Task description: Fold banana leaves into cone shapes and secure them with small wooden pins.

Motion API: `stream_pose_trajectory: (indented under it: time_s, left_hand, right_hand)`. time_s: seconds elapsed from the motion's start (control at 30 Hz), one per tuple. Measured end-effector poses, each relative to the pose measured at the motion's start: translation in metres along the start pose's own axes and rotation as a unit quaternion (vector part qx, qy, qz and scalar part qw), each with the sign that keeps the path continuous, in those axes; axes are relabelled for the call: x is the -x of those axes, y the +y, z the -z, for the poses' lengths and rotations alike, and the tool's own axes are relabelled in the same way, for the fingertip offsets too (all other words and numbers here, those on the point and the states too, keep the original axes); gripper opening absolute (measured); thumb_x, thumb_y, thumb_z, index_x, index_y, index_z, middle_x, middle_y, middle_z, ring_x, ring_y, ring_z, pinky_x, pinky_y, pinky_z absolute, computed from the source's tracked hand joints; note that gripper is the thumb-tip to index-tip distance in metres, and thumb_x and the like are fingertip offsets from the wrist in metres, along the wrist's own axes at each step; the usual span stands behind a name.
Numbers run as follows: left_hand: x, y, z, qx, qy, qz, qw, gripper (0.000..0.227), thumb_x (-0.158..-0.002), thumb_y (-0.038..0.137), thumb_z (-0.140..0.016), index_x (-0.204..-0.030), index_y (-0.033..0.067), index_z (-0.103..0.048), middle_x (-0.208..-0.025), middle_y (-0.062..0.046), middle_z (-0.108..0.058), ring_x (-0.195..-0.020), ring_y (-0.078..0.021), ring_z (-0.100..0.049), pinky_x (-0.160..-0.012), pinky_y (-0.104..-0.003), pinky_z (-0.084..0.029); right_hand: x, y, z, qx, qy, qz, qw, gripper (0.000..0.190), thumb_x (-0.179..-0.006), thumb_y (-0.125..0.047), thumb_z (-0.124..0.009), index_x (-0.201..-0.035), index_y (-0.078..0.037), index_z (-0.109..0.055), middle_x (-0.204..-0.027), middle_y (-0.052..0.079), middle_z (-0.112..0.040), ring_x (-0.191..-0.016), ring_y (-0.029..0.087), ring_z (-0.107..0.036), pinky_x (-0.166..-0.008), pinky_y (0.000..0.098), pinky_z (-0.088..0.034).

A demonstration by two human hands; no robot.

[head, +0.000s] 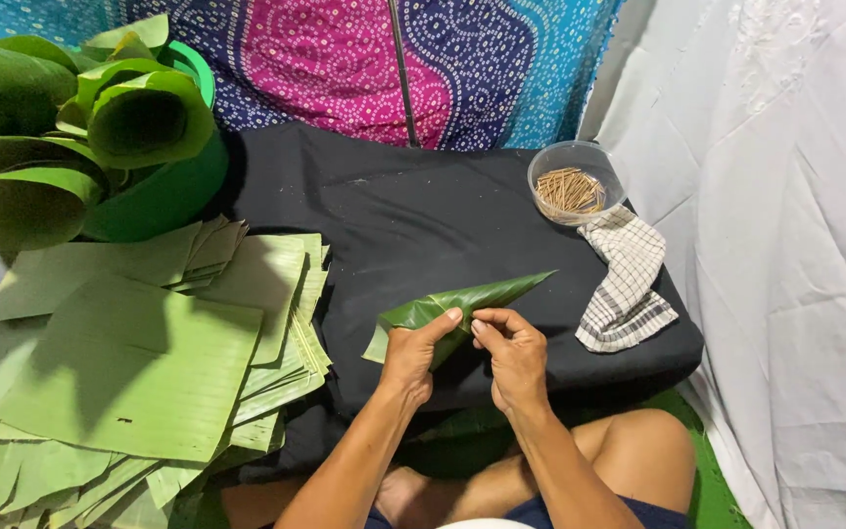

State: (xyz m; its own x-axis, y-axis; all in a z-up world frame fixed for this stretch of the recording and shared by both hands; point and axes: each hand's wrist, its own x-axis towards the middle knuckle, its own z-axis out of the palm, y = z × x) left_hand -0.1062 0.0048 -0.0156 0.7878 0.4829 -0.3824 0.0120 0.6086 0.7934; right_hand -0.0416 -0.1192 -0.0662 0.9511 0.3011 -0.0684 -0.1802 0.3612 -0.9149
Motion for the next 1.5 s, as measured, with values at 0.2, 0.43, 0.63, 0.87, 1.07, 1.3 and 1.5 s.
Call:
stream_pose_trajectory:
  time_s: [0.2,0.43,0.63,0.87,1.07,1.3,1.5]
  left_hand:
    - [0.006,-0.003,-0.002,-0.011,-0.017,-0.040,0.999,0.020,-0.079,0.009,-0.084,-0.095,0.0043,-0.074,-0.090,-0.003,-0.073,-0.081,-0.0140,-0.068,-0.075,-0.029,-0.053]
    - [-0.006,0.025,0.012,-0.083,-0.013,-0.103,0.991,0.019,-0.078,0.008,-0.085,-0.093,0.0015,-0.075,-0.087,-0.003,-0.074,-0.076,-0.0143,-0.067,-0.071,-0.030,-0.054]
    - [-0.002,0.087,0.027,-0.257,-0.161,-0.104,0.947,0.026,-0.077,0.013,-0.086,-0.095,-0.0016,-0.075,-0.085,-0.004,-0.075,-0.074,-0.0134,-0.069,-0.069,-0.029,-0.057]
    - [-0.005,0.114,0.032,-0.281,-0.142,-0.170,0.934,0.037,-0.079,0.012,-0.086,-0.111,-0.0009,-0.071,-0.084,-0.005,-0.073,-0.074,-0.0119,-0.065,-0.068,-0.028,-0.051]
    - [0.009,0.091,0.023,-0.080,0.040,-0.379,0.921,0.051,-0.091,0.006,-0.076,-0.136,-0.0014,-0.052,-0.117,-0.013,-0.071,-0.106,-0.0173,-0.070,-0.092,-0.030,-0.059]
    - [0.029,0.011,0.001,-0.021,-0.183,-0.269,0.945,0.071,-0.082,-0.004,-0.083,-0.143,-0.0013,-0.047,-0.130,-0.014,-0.065,-0.119,-0.0244,-0.065,-0.104,-0.039,-0.054]
    - [0.053,0.053,0.005,-0.304,-0.203,-0.442,0.819,0.074,-0.078,-0.003,-0.082,-0.144,0.0080,-0.050,-0.141,-0.011,-0.062,-0.135,-0.0310,-0.058,-0.118,-0.046,-0.044]
  right_hand:
    - [0.003,-0.002,-0.005,-0.037,-0.006,0.007,0.999,0.013,-0.085,0.007,-0.074,-0.097,0.002,-0.074,-0.086,0.003,-0.070,-0.073,0.010,-0.062,-0.066,0.0237,-0.052]
    - [0.005,-0.045,-0.009,0.066,-0.054,0.040,0.996,0.012,-0.089,-0.001,-0.076,-0.101,0.001,-0.072,-0.087,0.003,-0.070,-0.073,0.011,-0.061,-0.066,0.0252,-0.051]
    - [-0.002,-0.083,0.016,0.388,-0.157,0.285,0.862,0.039,-0.087,-0.010,-0.080,-0.122,0.001,-0.067,-0.112,0.012,-0.069,-0.096,0.019,-0.065,-0.082,0.0328,-0.051]
    - [0.008,-0.047,0.038,0.158,-0.235,-0.079,0.956,0.049,-0.093,-0.012,-0.071,-0.140,-0.001,-0.065,-0.104,0.008,-0.074,-0.076,0.011,-0.065,-0.072,0.0253,-0.056]
    - [0.007,-0.019,0.053,-0.045,-0.166,-0.078,0.982,0.052,-0.096,-0.005,-0.070,-0.146,0.002,-0.058,-0.099,0.009,-0.069,-0.079,0.015,-0.068,-0.076,0.0312,-0.058]
    - [0.019,-0.009,0.033,-0.111,-0.213,-0.091,0.966,0.050,-0.094,-0.004,-0.067,-0.142,0.001,-0.055,-0.117,0.010,-0.071,-0.097,0.020,-0.071,-0.088,0.0363,-0.059]
    - [0.015,-0.004,0.062,0.009,-0.231,0.046,0.972,0.038,-0.099,0.007,-0.074,-0.135,0.011,-0.062,-0.121,0.018,-0.072,-0.108,0.021,-0.067,-0.094,0.0350,-0.054]
